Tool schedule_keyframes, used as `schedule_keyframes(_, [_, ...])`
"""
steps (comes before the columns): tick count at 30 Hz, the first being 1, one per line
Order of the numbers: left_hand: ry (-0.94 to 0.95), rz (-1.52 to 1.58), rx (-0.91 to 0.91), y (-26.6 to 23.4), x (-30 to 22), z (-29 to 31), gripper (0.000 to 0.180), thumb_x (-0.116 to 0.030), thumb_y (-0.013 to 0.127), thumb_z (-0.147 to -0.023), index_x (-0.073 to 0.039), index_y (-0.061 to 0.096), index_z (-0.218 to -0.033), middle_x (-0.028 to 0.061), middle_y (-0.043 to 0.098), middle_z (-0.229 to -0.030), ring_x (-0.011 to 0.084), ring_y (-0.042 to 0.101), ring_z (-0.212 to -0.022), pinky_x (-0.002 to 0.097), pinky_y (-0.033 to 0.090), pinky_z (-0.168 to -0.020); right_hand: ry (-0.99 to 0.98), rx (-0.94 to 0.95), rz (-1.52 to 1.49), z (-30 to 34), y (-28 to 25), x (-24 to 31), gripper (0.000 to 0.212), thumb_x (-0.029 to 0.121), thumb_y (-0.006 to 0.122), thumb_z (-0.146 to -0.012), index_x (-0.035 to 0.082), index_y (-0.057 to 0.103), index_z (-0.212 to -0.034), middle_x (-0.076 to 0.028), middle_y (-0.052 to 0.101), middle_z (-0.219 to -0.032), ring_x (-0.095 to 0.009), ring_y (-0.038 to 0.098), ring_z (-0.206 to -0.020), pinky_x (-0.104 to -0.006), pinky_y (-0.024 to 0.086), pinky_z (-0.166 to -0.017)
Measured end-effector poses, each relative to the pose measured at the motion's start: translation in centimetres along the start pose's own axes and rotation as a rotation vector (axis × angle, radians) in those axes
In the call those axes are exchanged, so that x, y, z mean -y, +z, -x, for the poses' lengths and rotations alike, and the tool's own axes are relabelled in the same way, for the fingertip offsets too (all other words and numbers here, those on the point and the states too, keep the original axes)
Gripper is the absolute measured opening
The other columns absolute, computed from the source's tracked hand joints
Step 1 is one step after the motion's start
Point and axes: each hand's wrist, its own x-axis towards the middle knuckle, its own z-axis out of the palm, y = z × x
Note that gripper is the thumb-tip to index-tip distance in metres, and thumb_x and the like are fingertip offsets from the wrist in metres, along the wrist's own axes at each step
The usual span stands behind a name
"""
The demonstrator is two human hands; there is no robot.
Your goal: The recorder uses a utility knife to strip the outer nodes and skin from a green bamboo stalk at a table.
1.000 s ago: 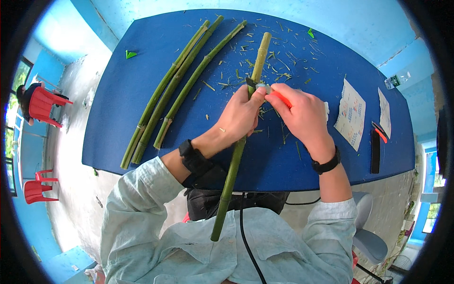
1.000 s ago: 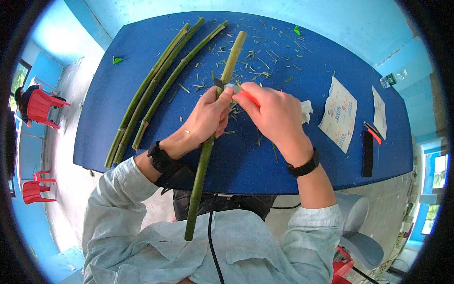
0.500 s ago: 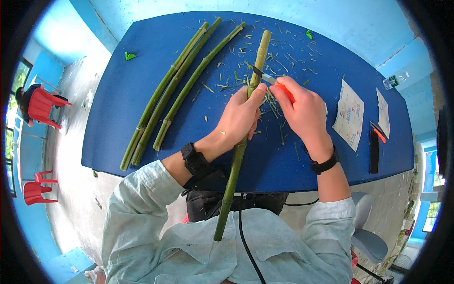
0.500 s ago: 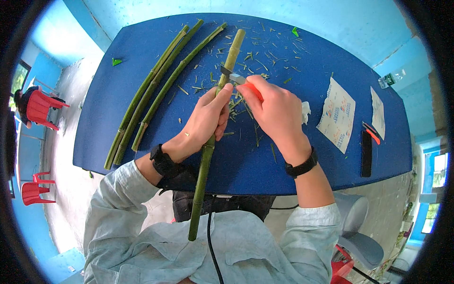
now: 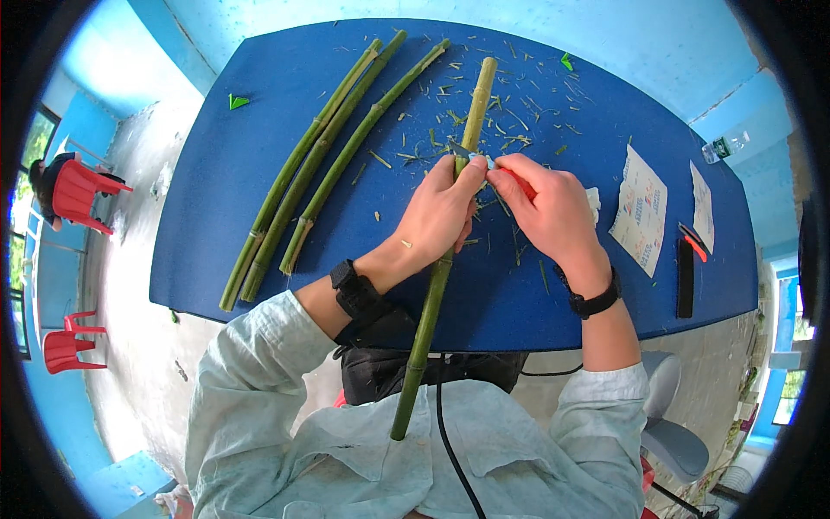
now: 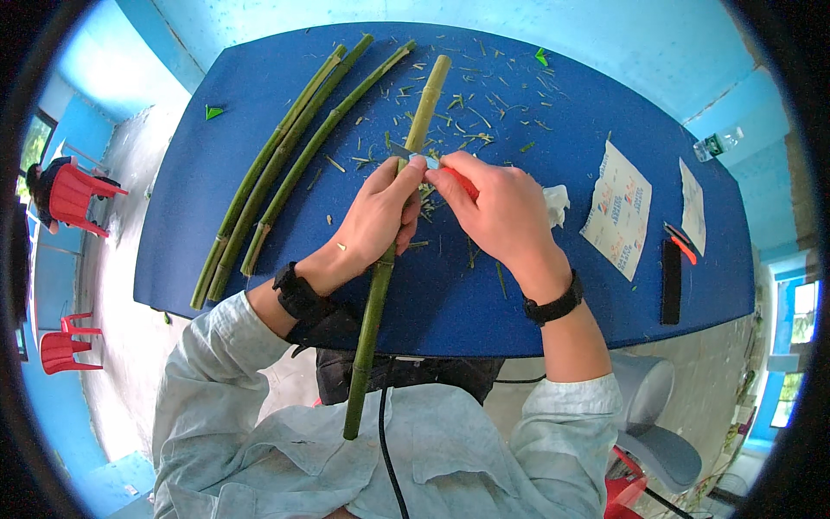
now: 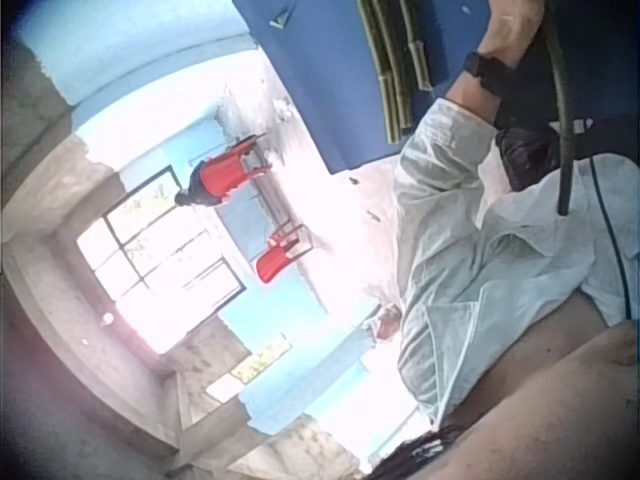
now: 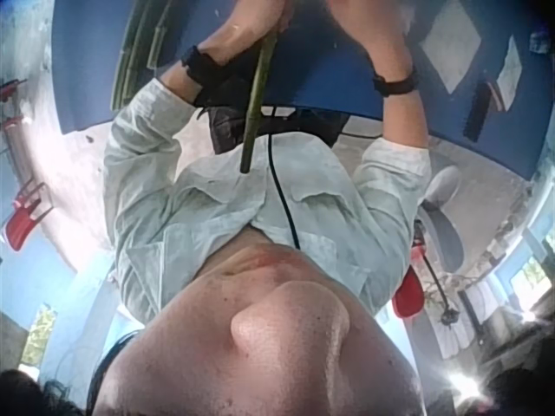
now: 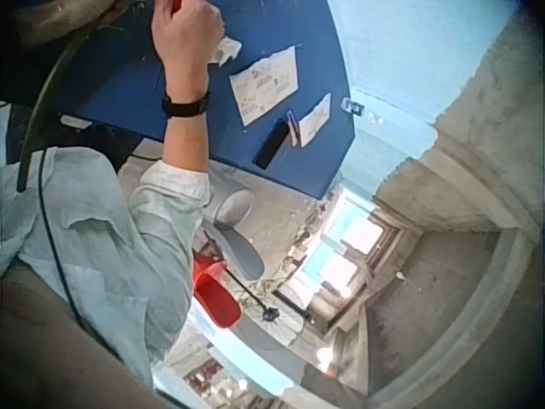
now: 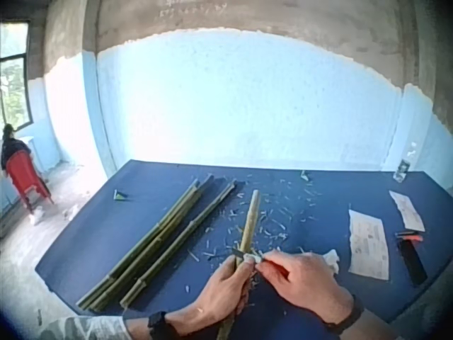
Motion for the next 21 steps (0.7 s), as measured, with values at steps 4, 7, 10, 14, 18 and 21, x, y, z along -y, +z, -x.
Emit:
schedule_keyframes(4, [0.016,-0.009,0.025,-0.3,0.4,-0.2,0.048,-0.051,0.05,-0.117,-0.005,0.049,-0.103,0.0015,0.051,-0.073,0.0123,0.053,-0.05,0.031,0.046,-0.043,-0.057,-0.064,0.067,0.1,0.1,0.2,0.025,0.038,0.072,-0.107,0.013,0.076,-0.11,-0.014,0.074,-0.077,-0.037,0.073,-0.068,-0.0444,0.054,-0.057])
schedule_keyframes(7, [0.009,0.0,0.023,-0.4,0.4,-0.2,0.048,-0.051,0.049,-0.118,-0.005,0.049,-0.103,0.0011,0.051,-0.072,0.0124,0.052,-0.049,0.0311,0.045,-0.042,-0.072,-0.075,0.119,0.1,0.1,0.4,0.025,0.039,0.073,-0.106,0.015,0.076,-0.111,-0.013,0.075,-0.078,-0.036,0.074,-0.068,-0.0443,0.055,-0.057])
schedule_keyframes(10, [0.002,-0.004,0.003,-0.1,0.1,-0.1,0.048,-0.051,0.049,-0.118,-0.006,0.049,-0.102,0.0008,0.051,-0.072,0.0124,0.051,-0.048,0.0312,0.043,-0.042,-0.043,-0.056,0.163,0.2,-0.2,1.0,0.025,0.04,0.073,-0.105,0.015,0.075,-0.111,-0.012,0.075,-0.077,-0.035,0.074,-0.068,-0.0441,0.055,-0.056])
schedule_keyframes(14, [-0.009,0.022,-0.005,-0.1,-0.4,0.5,0.047,-0.05,0.047,-0.119,-0.006,0.049,-0.102,0.0003,0.049,-0.07,0.0122,0.05,-0.047,0.0312,0.042,-0.041,-0.063,-0.135,0.227,0.5,0.2,1.9,0.025,0.04,0.073,-0.105,0.015,0.075,-0.109,-0.011,0.075,-0.078,-0.035,0.075,-0.068,-0.0439,0.055,-0.054])
schedule_keyframes(18, [-0.004,0.057,0.007,-0.3,-0.5,0.5,0.047,-0.05,0.045,-0.119,-0.007,0.05,-0.102,0.0002,0.049,-0.069,0.0123,0.049,-0.046,0.0314,0.042,-0.041,-0.106,-0.185,0.268,0.6,0.4,2.2,0.024,0.039,0.076,-0.104,0.015,0.074,-0.108,-0.007,0.074,-0.076,-0.03,0.075,-0.065,-0.0411,0.053,-0.051])
schedule_keyframes(21, [0.006,0.055,-0.003,0.0,-0.6,0.7,0.05,-0.054,0.043,-0.119,-0.012,0.044,-0.094,-0.0016,0.044,-0.066,0.0113,0.045,-0.046,0.0297,0.04,-0.042,-0.121,-0.209,0.326,0.7,0.4,2.2,0.024,0.039,0.076,-0.104,0.016,0.074,-0.108,-0.006,0.073,-0.074,-0.028,0.075,-0.064,-0.0399,0.053,-0.05])
